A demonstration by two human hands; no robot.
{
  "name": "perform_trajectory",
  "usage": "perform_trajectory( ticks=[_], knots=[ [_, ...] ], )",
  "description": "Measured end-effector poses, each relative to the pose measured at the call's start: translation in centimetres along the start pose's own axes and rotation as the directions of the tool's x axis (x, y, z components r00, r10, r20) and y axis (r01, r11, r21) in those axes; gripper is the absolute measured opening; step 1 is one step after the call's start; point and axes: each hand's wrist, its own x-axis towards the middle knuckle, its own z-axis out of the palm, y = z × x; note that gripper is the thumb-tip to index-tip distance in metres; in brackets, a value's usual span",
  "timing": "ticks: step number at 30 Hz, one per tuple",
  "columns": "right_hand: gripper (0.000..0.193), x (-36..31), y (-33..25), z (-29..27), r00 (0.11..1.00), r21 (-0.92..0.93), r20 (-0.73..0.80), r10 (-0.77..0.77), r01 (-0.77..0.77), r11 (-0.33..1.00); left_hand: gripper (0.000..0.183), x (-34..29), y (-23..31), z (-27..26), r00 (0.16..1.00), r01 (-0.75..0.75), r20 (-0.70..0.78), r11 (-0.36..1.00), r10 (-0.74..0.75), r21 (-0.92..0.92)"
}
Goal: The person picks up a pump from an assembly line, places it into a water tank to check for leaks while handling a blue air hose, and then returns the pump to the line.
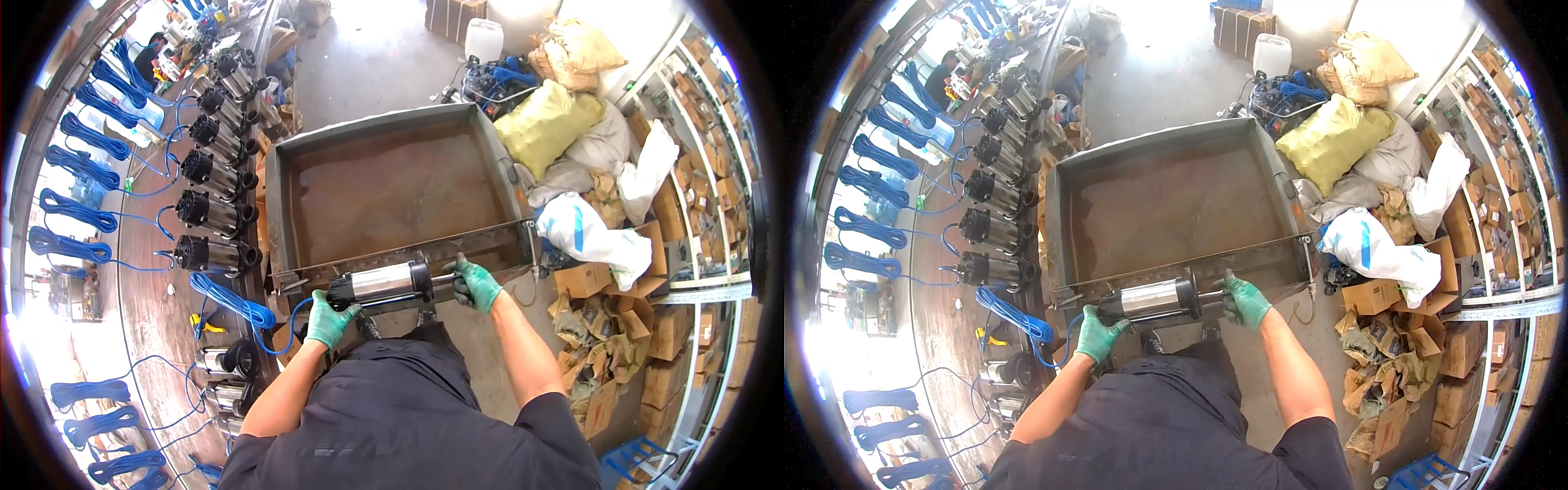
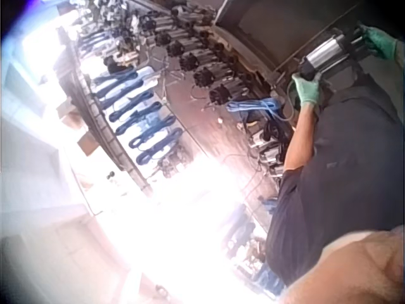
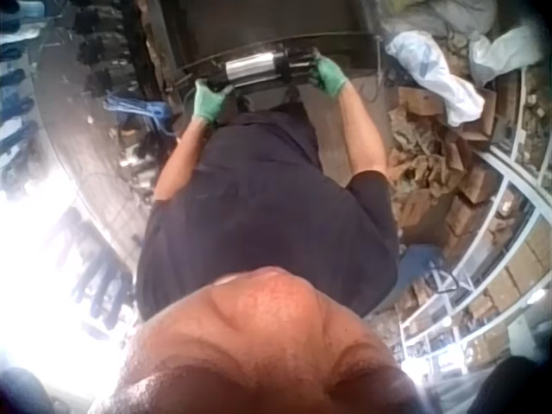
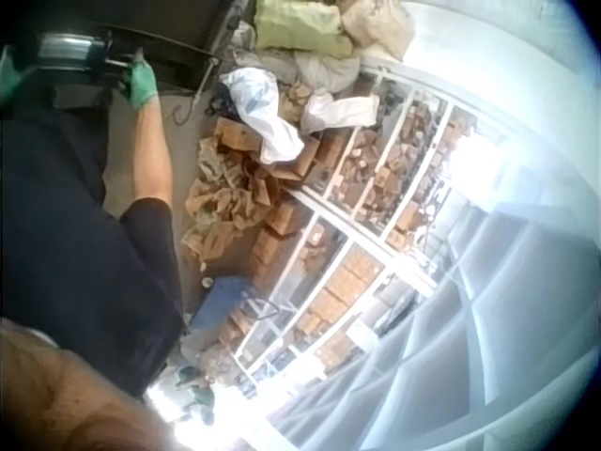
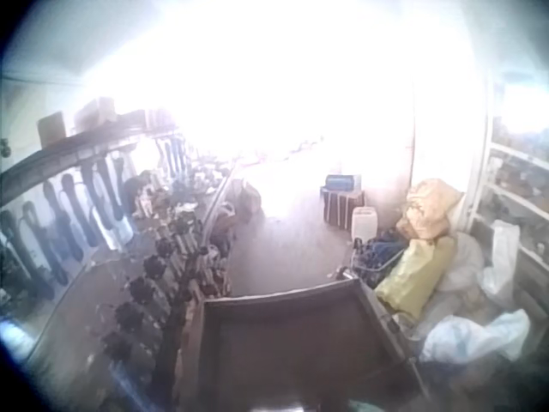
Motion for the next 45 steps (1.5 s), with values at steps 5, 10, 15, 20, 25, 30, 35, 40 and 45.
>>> perform_trajectory(
  ticks=[5,10,15,20,25,30,35,40,45],
  knots=[
    [0.068,0.4,-1.8,0.4,0.989,-0.67,-0.118,-0.089,-0.013,0.742,0.061,-0.4,1.4,0.1,0.998,-0.03,-0.051,0.988,0.038,0.153],
    [0.052,3.4,0.6,-0.1,0.885,-0.931,-0.108,-0.452,0.07,0.359,0.062,-0.2,0.7,0.0,1.0,0.006,-0.028,0.996,-0.004,0.088],
    [0.04,0.5,-0.9,0.0,0.989,-0.425,-0.137,-0.063,-0.001,0.905,0.063,0.1,-1.0,0.2,0.999,-0.023,-0.047,0.995,0.027,0.093],
    [0.032,-2.2,-0.8,-1.0,0.978,-0.244,0.107,-0.179,0.201,0.949,0.062,0.1,-0.6,0.4,0.999,0.012,-0.043,0.998,-0.01,0.054],
    [0.059,1.9,-1.1,-1.2,0.988,-0.613,-0.154,-0.032,-0.07,0.787,0.062,-0.4,1.2,0.1,0.999,0.025,-0.035,0.997,-0.022,0.071],
    [0.032,1.7,-0.2,-2.3,0.824,-0.881,0.185,-0.535,0.38,0.28,0.06,-0.4,0.6,0.3,0.999,0.03,-0.027,0.999,-0.029,0.029],
    [0.033,-1.3,-1.5,-2.7,0.683,-0.831,0.488,-0.544,0.553,-0.051,0.061,-0.3,0.7,0.4,0.999,0.023,-0.027,0.999,-0.022,0.03],
    [0.039,3.5,1.0,-3.0,0.965,-0.637,0.033,-0.261,0.221,0.738,0.062,0.0,-0.9,0.5,0.999,0.025,-0.037,0.998,-0.023,0.059],
    [0.047,2.5,-0.1,-0.3,0.988,-0.504,-0.135,-0.078,-0.001,0.864,0.064,0.5,-2.3,0.5,1.0,0.023,-0.017,1.0,-0.023,0.002]
  ],
)
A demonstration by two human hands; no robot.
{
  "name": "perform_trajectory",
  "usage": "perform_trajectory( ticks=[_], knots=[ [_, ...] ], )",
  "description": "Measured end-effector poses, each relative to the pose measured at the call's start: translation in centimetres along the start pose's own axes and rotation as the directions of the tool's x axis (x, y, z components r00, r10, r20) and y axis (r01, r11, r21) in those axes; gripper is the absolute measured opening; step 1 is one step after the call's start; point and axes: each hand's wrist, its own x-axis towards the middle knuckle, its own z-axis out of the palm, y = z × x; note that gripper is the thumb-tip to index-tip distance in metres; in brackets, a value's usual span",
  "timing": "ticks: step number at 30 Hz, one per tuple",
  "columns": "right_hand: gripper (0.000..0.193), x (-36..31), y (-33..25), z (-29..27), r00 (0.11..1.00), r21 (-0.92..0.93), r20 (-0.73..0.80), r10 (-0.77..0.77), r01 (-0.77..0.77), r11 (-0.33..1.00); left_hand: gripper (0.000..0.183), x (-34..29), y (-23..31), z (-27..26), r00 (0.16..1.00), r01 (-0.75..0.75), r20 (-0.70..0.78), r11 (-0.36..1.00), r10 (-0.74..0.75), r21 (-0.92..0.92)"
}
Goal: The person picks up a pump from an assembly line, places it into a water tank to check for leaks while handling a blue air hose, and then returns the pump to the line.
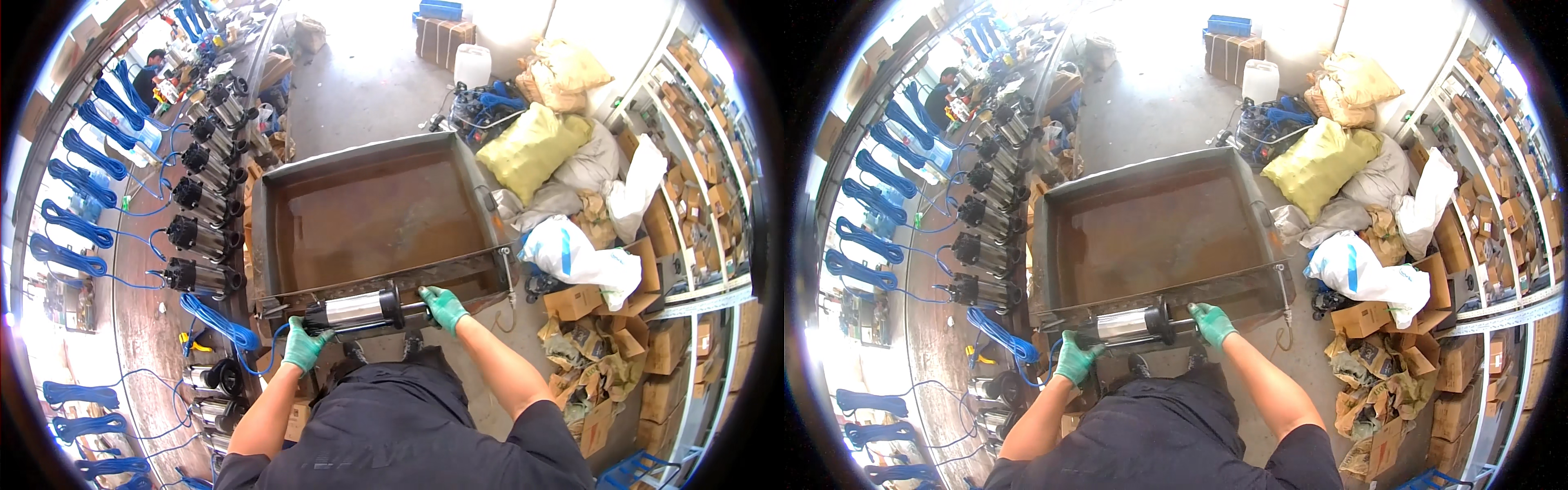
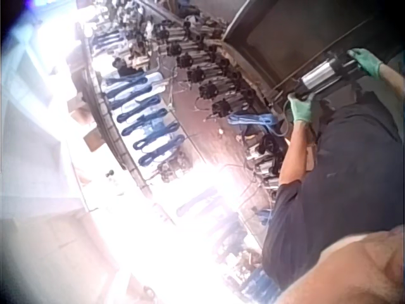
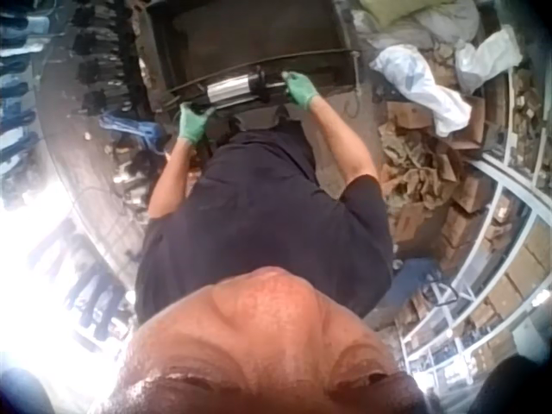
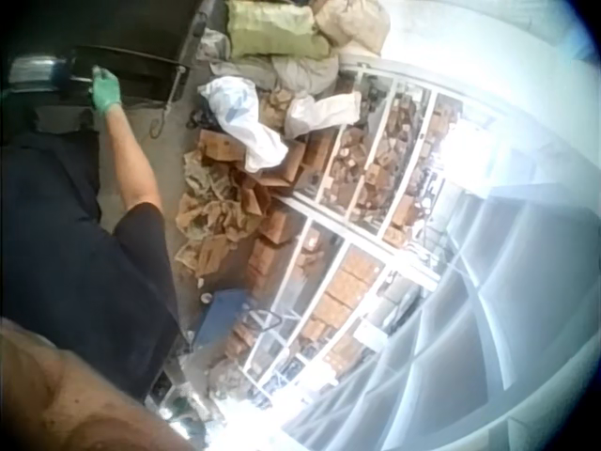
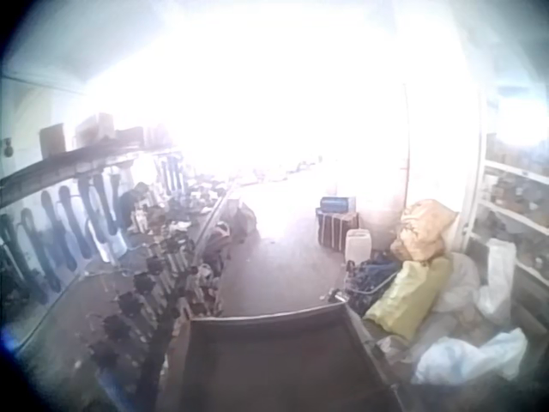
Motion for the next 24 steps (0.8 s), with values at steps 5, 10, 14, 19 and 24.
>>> perform_trajectory(
  ticks=[5,10,14,19,24],
  knots=[
    [0.053,-1.8,1.1,-3.0,0.627,-0.658,0.298,-0.72,0.681,0.321,0.065,-0.4,1.2,0.1,1.0,0.019,-0.015,1.0,-0.019,0.01],
    [0.044,-1.6,0.9,-3.2,0.772,-0.474,0.22,-0.597,0.619,0.626,0.067,-0.3,0.5,0.2,0.999,-0.013,-0.046,1.0,0.012,-0.014],
    [0.04,-0.9,-1.0,-2.3,0.962,-0.197,0.147,-0.23,0.257,0.946,0.066,-0.3,0.3,0.1,0.998,-0.011,-0.063,0.999,0.014,0.048],
    [0.039,-0.4,0.0,-1.7,0.962,-0.064,0.095,-0.256,0.263,0.963,0.071,-0.6,2.2,-0.1,0.999,0.051,0.006,0.998,-0.051,0.023],
    [0.036,-0.7,0.0,-1.3,0.969,-0.022,0.074,-0.237,0.239,0.971,0.064,-0.3,2.2,0.7,0.994,0.055,-0.088,0.998,-0.058,-0.043]
  ],
)
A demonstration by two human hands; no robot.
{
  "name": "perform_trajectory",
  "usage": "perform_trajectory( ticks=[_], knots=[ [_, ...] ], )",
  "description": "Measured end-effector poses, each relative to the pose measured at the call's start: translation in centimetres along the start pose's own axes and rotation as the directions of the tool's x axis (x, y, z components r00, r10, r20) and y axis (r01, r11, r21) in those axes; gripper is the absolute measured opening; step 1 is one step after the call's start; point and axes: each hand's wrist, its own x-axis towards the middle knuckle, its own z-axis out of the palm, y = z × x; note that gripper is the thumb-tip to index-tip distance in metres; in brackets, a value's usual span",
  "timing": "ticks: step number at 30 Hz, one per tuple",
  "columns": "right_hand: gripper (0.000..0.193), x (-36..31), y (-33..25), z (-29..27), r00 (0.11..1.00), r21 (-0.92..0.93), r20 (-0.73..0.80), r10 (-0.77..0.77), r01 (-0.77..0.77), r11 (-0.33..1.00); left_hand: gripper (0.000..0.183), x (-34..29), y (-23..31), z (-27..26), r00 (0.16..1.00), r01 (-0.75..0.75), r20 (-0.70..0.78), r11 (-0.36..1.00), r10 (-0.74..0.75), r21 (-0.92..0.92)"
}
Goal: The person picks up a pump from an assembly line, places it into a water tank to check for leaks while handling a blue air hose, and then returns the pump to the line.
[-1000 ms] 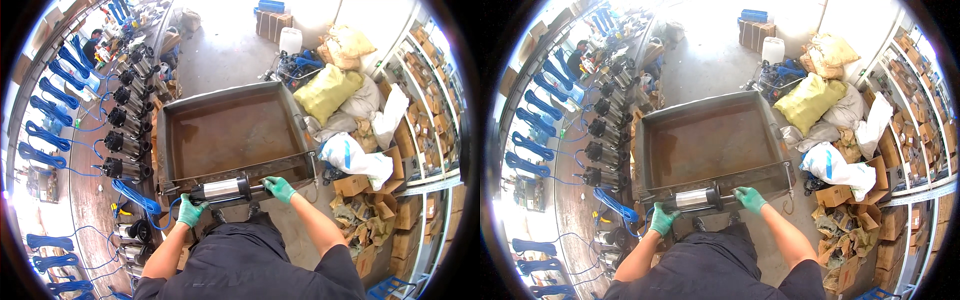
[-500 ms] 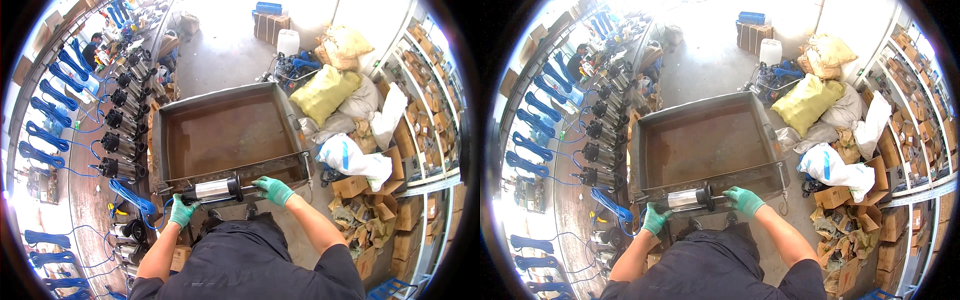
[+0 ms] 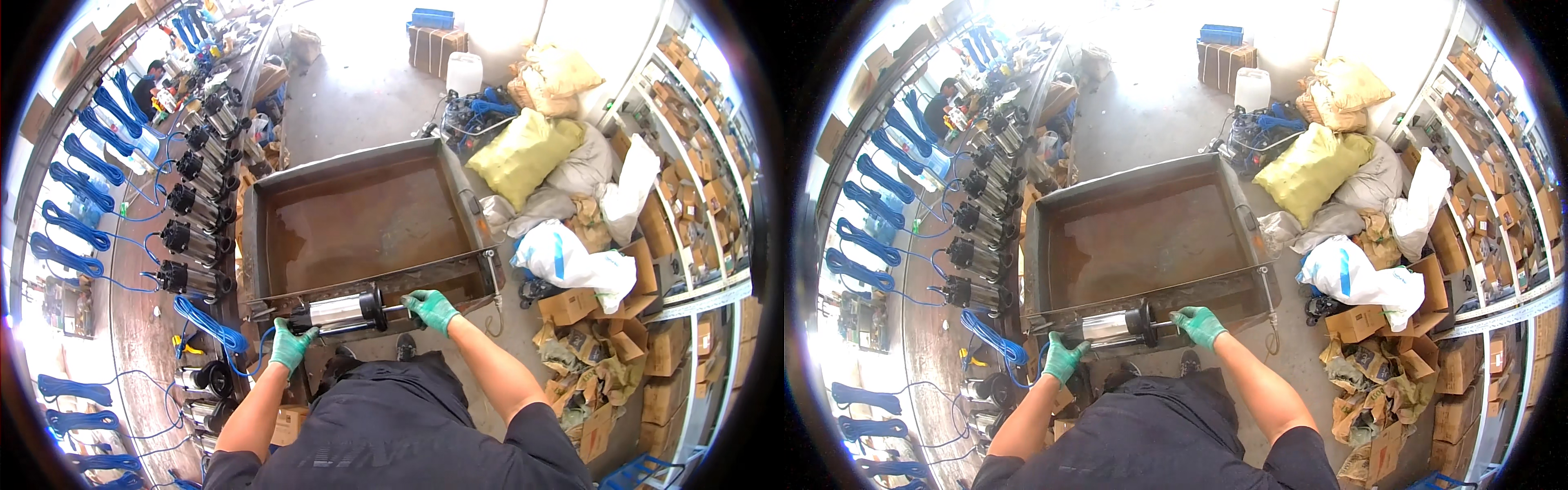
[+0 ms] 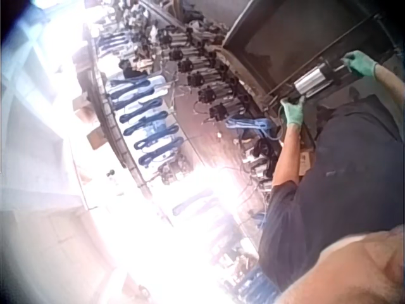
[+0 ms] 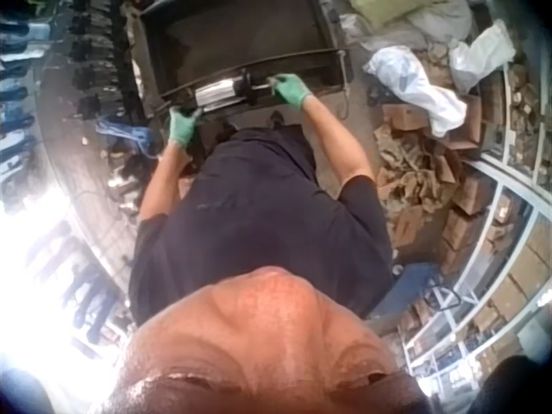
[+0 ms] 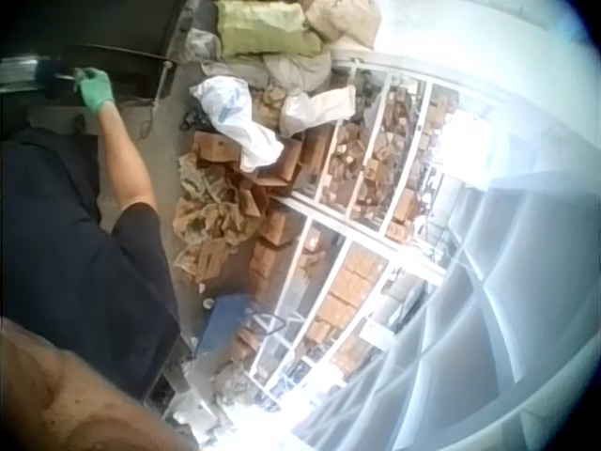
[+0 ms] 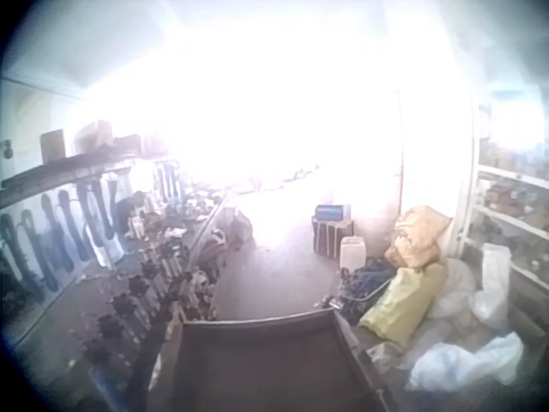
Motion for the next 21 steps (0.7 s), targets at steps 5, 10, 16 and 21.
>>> perform_trajectory(
  ticks=[5,10,16,21],
  knots=[
    [0.036,-0.2,-0.4,0.5,0.995,0.089,-0.045,0.091,-0.087,0.992,0.063,-0.3,0.3,0.4,0.999,-0.014,-0.03,1.0,0.014,0.024],
    [0.035,-0.2,1.2,0.3,0.914,-0.219,-0.333,-0.232,0.165,0.962,0.065,-0.2,0.0,0.2,0.999,0.04,-0.009,0.999,-0.04,0.02],
    [0.05,-4.7,9.3,-9.0,0.31,-0.606,-0.771,-0.556,-0.09,0.791,0.069,-0.3,0.0,0.2,1.0,0.014,-0.007,1.0,-0.014,-0.006],
    [0.075,-5.2,12.5,-12.2,0.663,-0.101,-0.744,0.077,-0.225,0.969,0.07,0.5,-1.9,0.0,1.0,0.001,0.024,0.998,-0.003,0.056]
  ],
)
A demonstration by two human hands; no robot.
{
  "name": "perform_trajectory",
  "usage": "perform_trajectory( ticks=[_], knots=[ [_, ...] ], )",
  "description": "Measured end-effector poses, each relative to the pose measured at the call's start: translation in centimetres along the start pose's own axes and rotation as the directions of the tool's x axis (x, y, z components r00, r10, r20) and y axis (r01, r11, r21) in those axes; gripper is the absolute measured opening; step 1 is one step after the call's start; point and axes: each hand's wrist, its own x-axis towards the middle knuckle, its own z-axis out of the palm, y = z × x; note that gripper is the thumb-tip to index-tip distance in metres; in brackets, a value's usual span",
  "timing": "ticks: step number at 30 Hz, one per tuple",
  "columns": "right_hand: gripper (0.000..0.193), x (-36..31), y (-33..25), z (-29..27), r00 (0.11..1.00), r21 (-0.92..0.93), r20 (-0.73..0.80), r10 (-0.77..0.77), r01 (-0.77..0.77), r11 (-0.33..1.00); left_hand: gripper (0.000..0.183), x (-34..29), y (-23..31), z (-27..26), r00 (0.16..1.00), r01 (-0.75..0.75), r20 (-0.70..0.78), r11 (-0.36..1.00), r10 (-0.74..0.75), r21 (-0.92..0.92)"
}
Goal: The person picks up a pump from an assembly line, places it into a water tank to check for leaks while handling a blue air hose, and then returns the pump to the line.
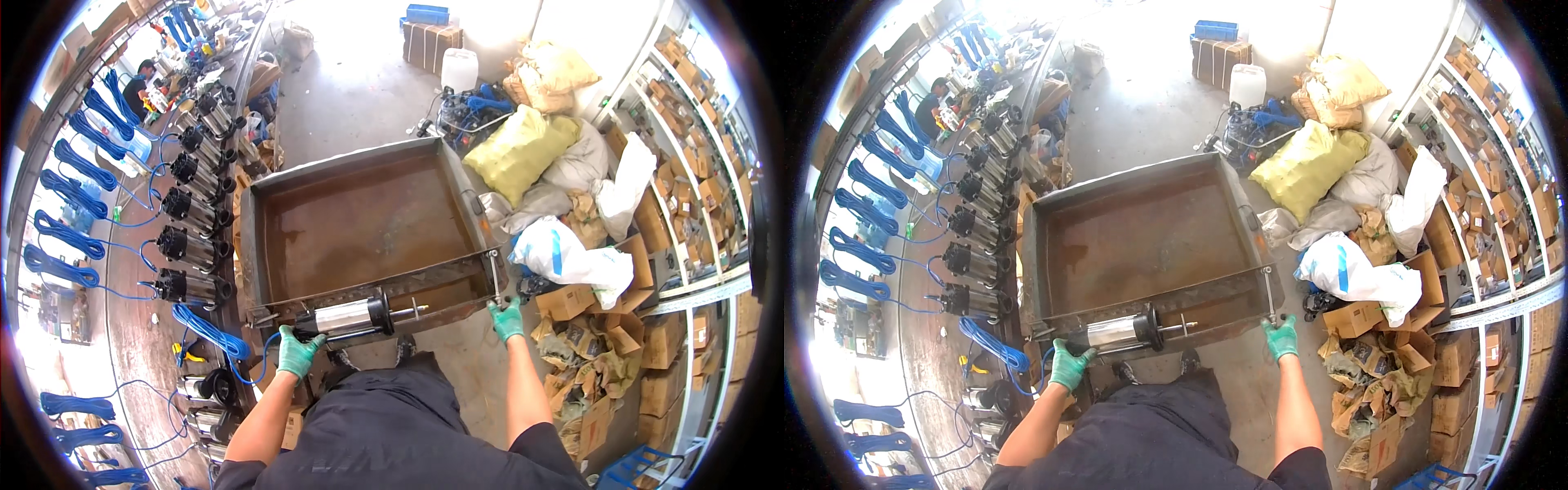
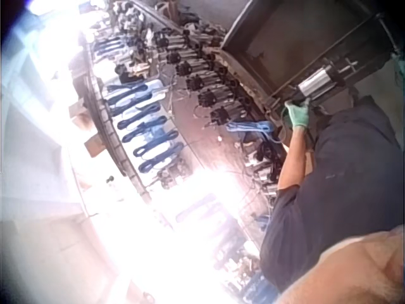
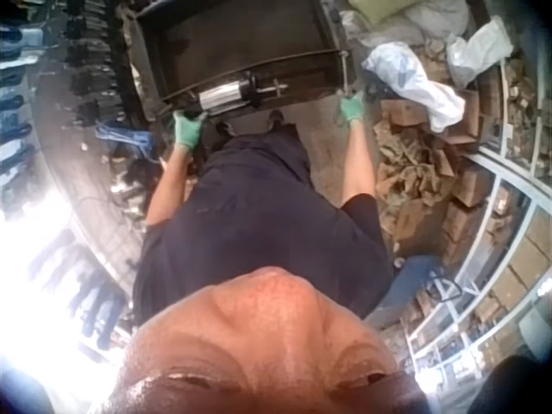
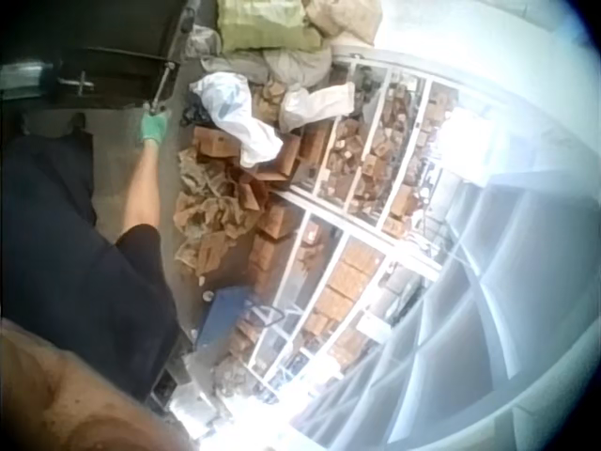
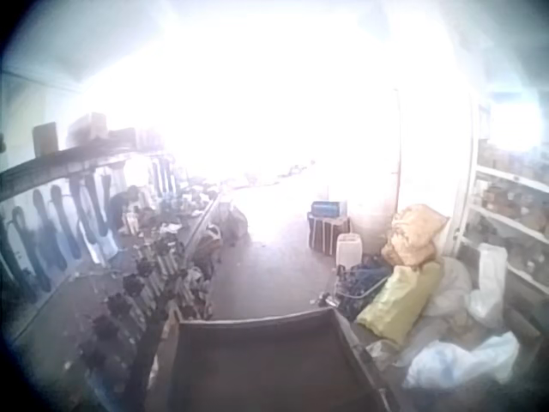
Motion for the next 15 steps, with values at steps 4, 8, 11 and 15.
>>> perform_trajectory(
  ticks=[4,8,11,15],
  knots=[
    [0.08,3.4,-7.1,0.6,0.968,-0.126,-0.146,-0.206,0.188,0.974,0.074,-0.8,2.2,-0.5,1.0,-0.009,-0.019,0.998,0.01,0.067],
    [0.07,10.1,-7.2,3.1,0.957,0.013,-0.186,-0.225,0.231,0.973,0.078,1.0,-1.3,-0.1,0.999,-0.047,-0.001,0.994,0.047,0.096],
    [0.048,5.0,-12.4,2.6,0.939,-0.093,-0.037,-0.342,0.338,0.937,0.079,0.5,-1.7,-0.3,0.998,-0.043,-0.03,0.992,0.047,0.122],
    [0.019,-1.3,-13.4,3.7,0.864,0.002,0.085,-0.496,0.497,0.868,0.077,-0.1,0.6,-0.3,0.997,-0.067,-0.028,0.992,0.071,0.105]
  ],
)
